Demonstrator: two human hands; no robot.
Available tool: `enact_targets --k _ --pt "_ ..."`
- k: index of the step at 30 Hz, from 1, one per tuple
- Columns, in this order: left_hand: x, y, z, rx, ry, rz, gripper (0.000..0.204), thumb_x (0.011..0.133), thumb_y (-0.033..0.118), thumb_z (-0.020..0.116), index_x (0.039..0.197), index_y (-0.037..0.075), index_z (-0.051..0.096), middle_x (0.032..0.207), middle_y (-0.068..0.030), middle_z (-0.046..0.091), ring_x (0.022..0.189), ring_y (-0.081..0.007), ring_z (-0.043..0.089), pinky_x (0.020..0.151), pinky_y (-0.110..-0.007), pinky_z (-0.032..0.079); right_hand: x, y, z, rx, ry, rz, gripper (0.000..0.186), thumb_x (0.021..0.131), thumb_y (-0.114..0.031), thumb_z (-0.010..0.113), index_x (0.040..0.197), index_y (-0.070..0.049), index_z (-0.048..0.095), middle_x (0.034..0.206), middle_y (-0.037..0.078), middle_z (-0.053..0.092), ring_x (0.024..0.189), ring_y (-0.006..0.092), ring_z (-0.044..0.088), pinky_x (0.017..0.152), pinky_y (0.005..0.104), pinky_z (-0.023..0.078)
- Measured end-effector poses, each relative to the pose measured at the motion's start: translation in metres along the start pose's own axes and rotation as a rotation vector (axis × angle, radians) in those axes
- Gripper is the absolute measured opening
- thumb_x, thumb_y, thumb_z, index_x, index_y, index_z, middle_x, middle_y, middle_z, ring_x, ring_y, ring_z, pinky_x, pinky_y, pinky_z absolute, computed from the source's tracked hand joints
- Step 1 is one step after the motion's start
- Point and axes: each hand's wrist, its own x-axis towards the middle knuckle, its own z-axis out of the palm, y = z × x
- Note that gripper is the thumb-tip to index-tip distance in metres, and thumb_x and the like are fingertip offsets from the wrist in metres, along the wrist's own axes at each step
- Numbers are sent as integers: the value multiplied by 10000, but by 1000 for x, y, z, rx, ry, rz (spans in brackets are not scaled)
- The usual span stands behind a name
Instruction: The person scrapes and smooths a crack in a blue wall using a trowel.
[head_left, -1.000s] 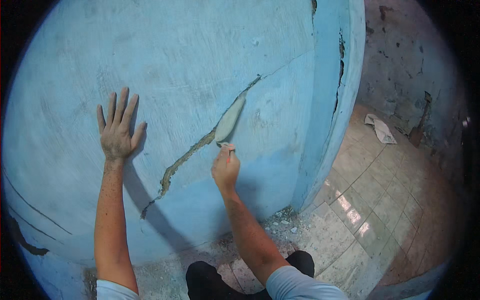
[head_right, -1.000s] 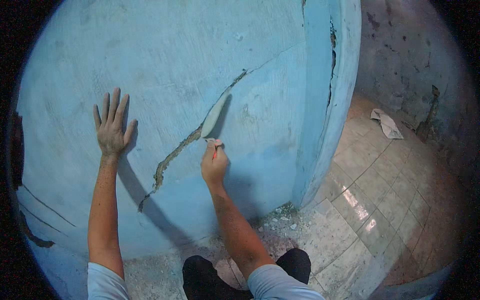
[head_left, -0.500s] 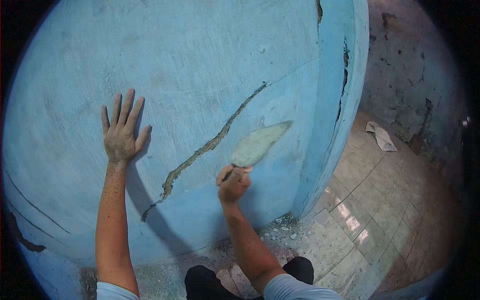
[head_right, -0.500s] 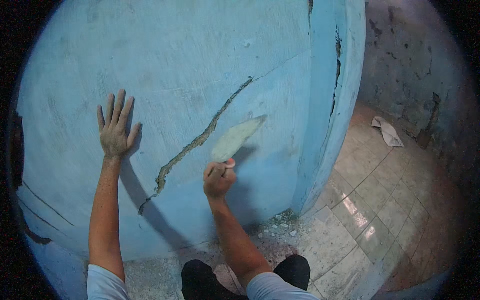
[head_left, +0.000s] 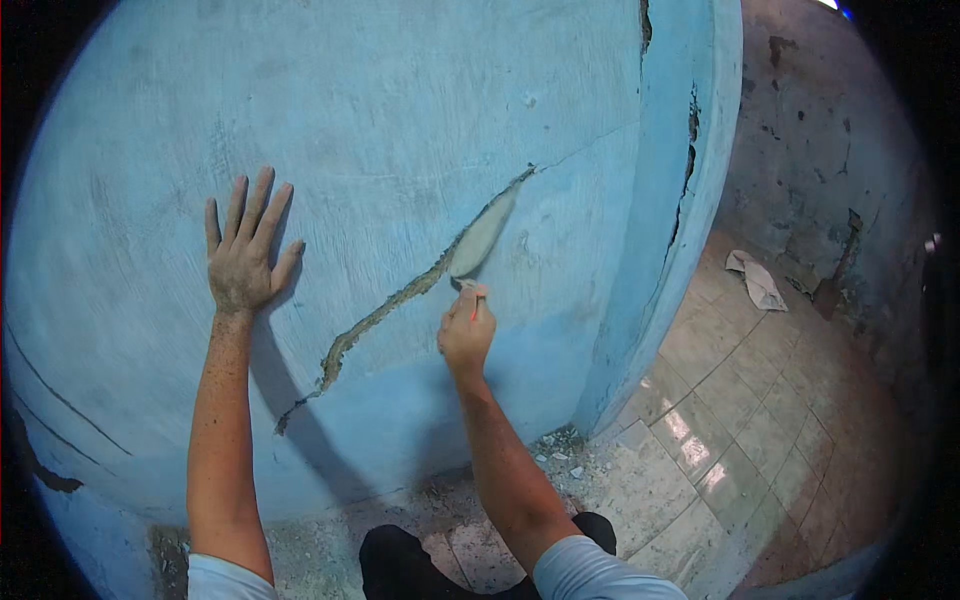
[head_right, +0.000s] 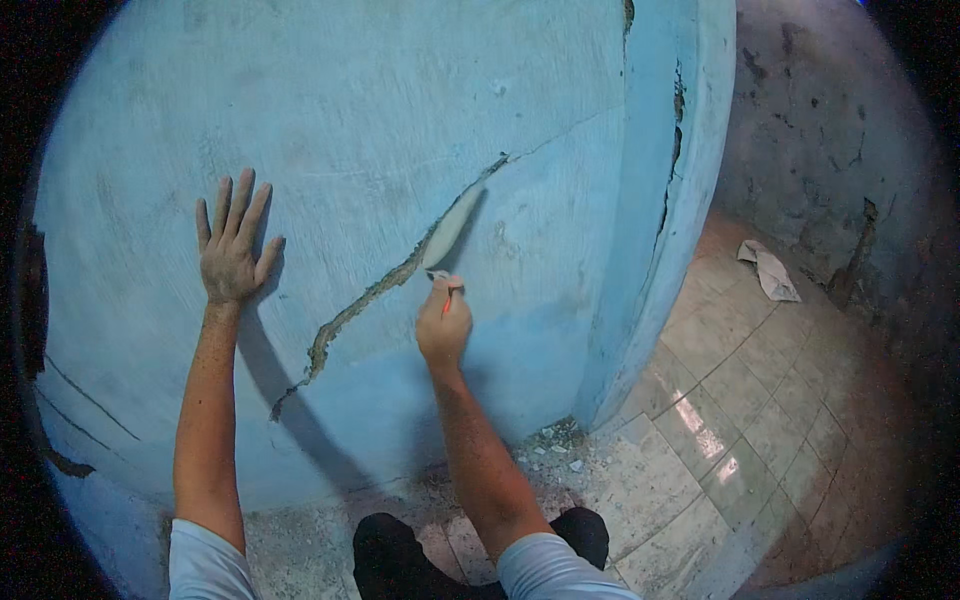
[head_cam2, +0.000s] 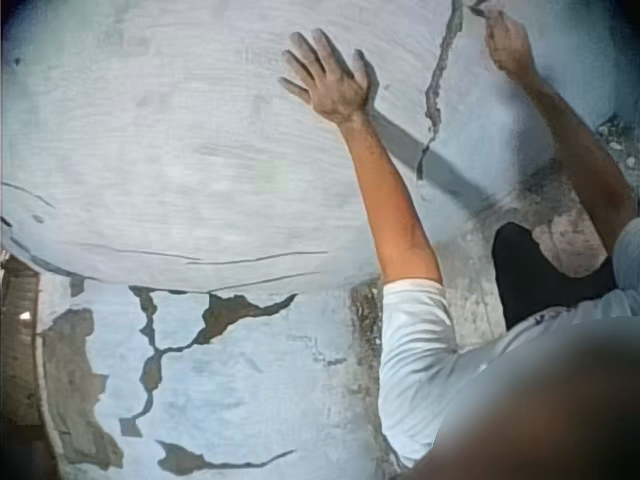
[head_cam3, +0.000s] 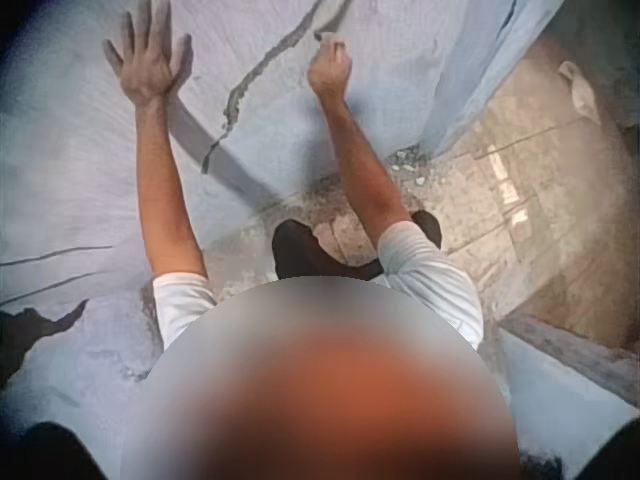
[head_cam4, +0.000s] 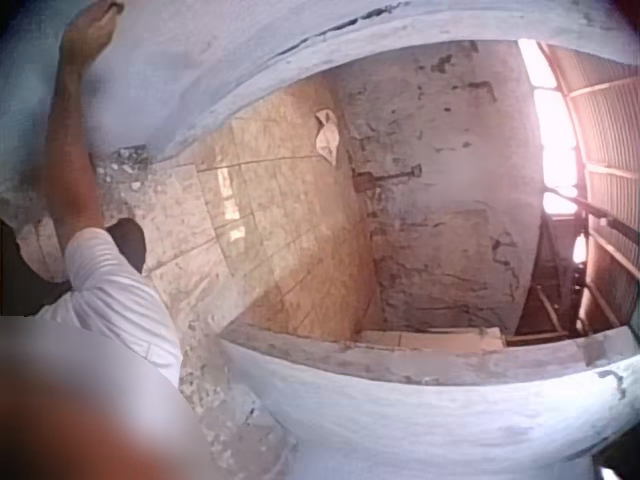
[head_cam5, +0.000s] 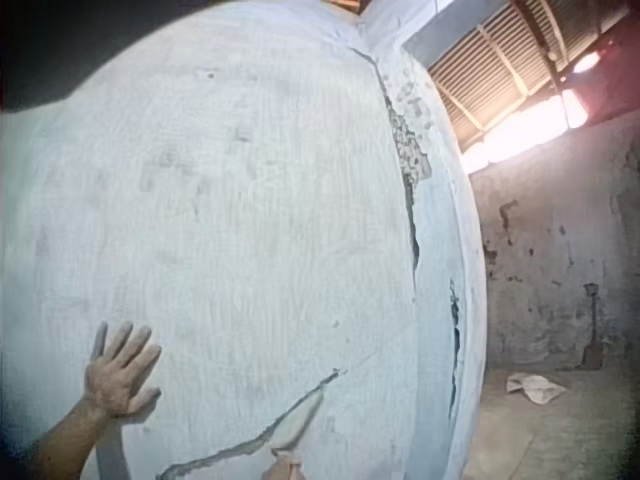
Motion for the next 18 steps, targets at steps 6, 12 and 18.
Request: enact_targets --k 6,12,18 --pt "-6 -5 -3 -2 10 -6 732 945 569 621 1607 306 451 1728 44 331 1614 -215 231 1334 -533 68 -12 -32 -16 437 20 -106 486 1132 -370 450 813 -19 558 617 60 578 493 182 545 506 342 449" --pt "-8 -13 2 25 17 -17 727 940 579 621 1601 325 457 1725 62 334 1611 -200 236 1339 -517 65 -12 -41 4 296 -139 406 524 1137 -407 415 765 -48 500 585 77 543 406 170 472 416 332 421" --pt "-1 3 1 -6 59 17 707 995 585 555 1628 304 409 1737 42 304 1621 -207 207 1336 -523 60 -19 -16 8 271 13 288 519 1131 -438 446 777 -60 483 577 26 483 410 137 462 388 324 404"
